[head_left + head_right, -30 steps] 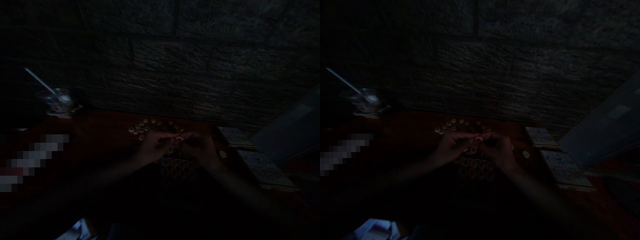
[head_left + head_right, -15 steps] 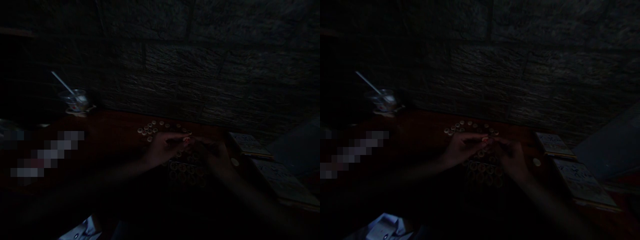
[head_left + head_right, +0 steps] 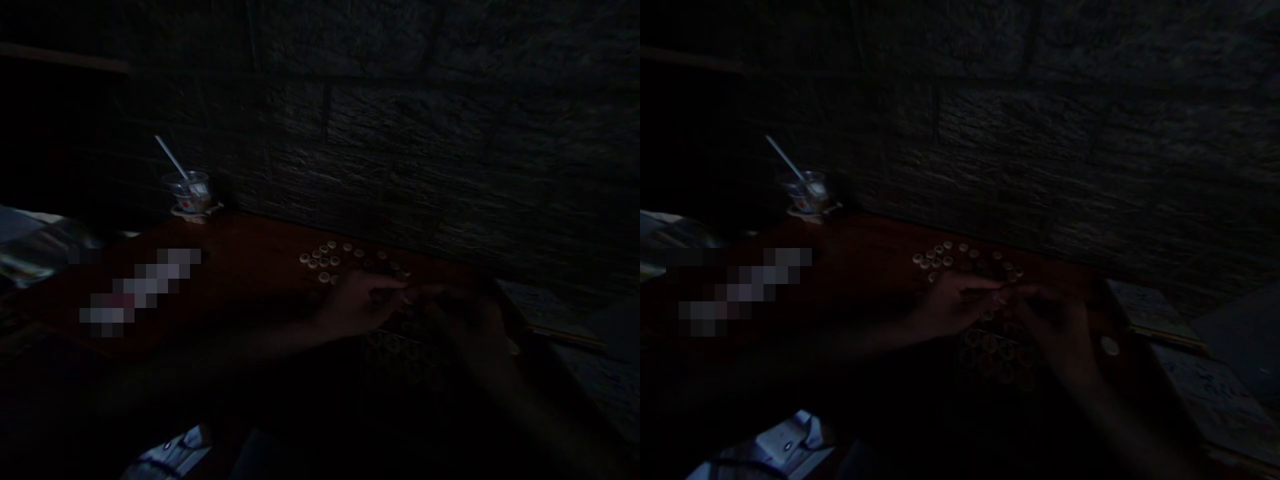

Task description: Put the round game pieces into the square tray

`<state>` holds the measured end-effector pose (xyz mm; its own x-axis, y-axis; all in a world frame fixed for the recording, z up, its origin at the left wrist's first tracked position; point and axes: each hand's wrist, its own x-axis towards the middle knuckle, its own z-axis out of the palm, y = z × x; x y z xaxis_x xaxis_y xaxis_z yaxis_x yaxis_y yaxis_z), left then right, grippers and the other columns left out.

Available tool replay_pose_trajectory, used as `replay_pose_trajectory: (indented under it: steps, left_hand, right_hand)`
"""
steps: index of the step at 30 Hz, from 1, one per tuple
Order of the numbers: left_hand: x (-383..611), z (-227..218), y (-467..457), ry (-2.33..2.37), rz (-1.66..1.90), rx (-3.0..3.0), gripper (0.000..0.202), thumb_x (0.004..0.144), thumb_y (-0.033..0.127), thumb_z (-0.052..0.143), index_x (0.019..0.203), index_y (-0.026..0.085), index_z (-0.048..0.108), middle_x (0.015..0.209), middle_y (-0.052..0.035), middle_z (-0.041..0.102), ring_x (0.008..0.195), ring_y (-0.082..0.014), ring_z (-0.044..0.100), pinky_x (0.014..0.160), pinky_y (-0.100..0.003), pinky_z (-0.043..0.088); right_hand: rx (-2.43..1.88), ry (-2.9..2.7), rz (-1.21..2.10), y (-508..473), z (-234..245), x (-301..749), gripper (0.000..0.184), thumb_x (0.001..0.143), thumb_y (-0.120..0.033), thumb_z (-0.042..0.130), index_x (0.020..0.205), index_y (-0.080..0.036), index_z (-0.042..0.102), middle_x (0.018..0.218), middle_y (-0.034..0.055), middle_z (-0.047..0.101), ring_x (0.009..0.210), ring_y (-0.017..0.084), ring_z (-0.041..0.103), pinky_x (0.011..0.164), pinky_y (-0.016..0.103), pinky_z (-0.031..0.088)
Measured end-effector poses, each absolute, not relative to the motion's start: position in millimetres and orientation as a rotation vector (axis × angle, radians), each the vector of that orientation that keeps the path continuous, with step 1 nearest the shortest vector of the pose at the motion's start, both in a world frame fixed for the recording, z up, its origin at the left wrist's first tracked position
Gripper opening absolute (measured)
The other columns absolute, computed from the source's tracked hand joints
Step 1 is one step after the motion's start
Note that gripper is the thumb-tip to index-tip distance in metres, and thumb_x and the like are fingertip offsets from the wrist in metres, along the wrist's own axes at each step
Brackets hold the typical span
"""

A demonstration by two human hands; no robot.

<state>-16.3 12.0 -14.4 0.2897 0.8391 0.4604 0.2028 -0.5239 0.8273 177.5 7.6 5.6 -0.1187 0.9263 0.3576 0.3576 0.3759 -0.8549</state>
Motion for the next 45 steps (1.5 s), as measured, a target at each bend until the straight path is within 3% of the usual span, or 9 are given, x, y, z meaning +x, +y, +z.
replay_pose_trajectory:
  steps: [6, 10, 20, 27, 37, 45]
  left_hand:
    - [-15.1, -18.1, 15.0, 0.724, 1.178, 1.855, 0.023, 0.089, 0.029, 0.072, 0.108, 0.018, 0.078, 0.1, -0.0056, 0.081, 0.089, -0.0179, 0.076, 0.077, -0.026, 0.059]
    - [-13.9, -20.6, 18.2, 0.713, 1.247, 1.777, 0.032, 0.085, 0.029, 0.077, 0.116, 0.017, 0.076, 0.103, -0.0077, 0.081, 0.092, -0.0191, 0.077, 0.083, -0.029, 0.06]
    - [-15.6, -10.5, 15.4, 0.753, 1.333, 1.746, 0.029, 0.094, 0.031, 0.069, 0.117, 0.016, 0.078, 0.117, -0.0097, 0.079, 0.105, -0.0228, 0.076, 0.093, -0.033, 0.061]
    - [-17.4, -10.5, 16.1, 0.812, 1.343, 1.807, 0.023, 0.095, 0.026, 0.066, 0.112, 0.017, 0.078, 0.114, -0.0091, 0.08, 0.104, -0.0214, 0.076, 0.092, -0.032, 0.06]
    - [-16.3, -14.2, 14.0, 0.738, 1.267, 1.884, 0.03, 0.089, 0.025, 0.069, 0.116, 0.014, 0.075, 0.104, -0.0092, 0.081, 0.09, -0.019, 0.078, 0.079, -0.028, 0.062]
    - [-18.7, -13.0, 15.6, 0.807, 1.313, 1.876, 0.025, 0.094, 0.03, 0.067, 0.113, 0.019, 0.078, 0.111, -0.0082, 0.081, 0.097, -0.0205, 0.077, 0.087, -0.032, 0.061]
  right_hand:
    - [-1.201, -1.676, 0.686, 7.0, 5.9, 177.6, 0.022, 0.078, -0.046, 0.08, 0.073, -0.025, 0.079, 0.072, 0.0038, 0.079, 0.064, 0.019, 0.075, 0.057, 0.024, 0.058]
    - [-1.199, -1.662, 0.764, 2.8, 8.7, 174.2, 0.02, 0.081, -0.044, 0.079, 0.078, -0.024, 0.08, 0.078, 0.0041, 0.08, 0.07, 0.02, 0.076, 0.064, 0.026, 0.059]
    - [-1.071, -1.64, 0.781, 1.2, 8.4, 175.5, 0.012, 0.08, -0.037, 0.079, 0.087, -0.026, 0.08, 0.086, 0.0041, 0.081, 0.077, 0.023, 0.077, 0.072, 0.033, 0.062]
    - [-1.071, -1.673, 0.786, 6.5, 1.0, 177.1, 0.02, 0.077, -0.034, 0.084, 0.093, -0.023, 0.079, 0.094, 0.0063, 0.082, 0.087, 0.025, 0.078, 0.082, 0.037, 0.063]
    - [-1.083, -1.609, 0.934, 4.6, 6.7, 171.4, 0.027, 0.08, -0.046, 0.082, 0.08, -0.02, 0.076, 0.074, 0.0055, 0.078, 0.066, 0.02, 0.074, 0.064, 0.029, 0.06]
    - [-1.088, -1.613, 0.938, 3.5, 2.8, 176.2, 0.017, 0.085, -0.036, 0.074, 0.093, -0.022, 0.078, 0.085, 0.0053, 0.081, 0.074, 0.022, 0.076, 0.069, 0.032, 0.061]
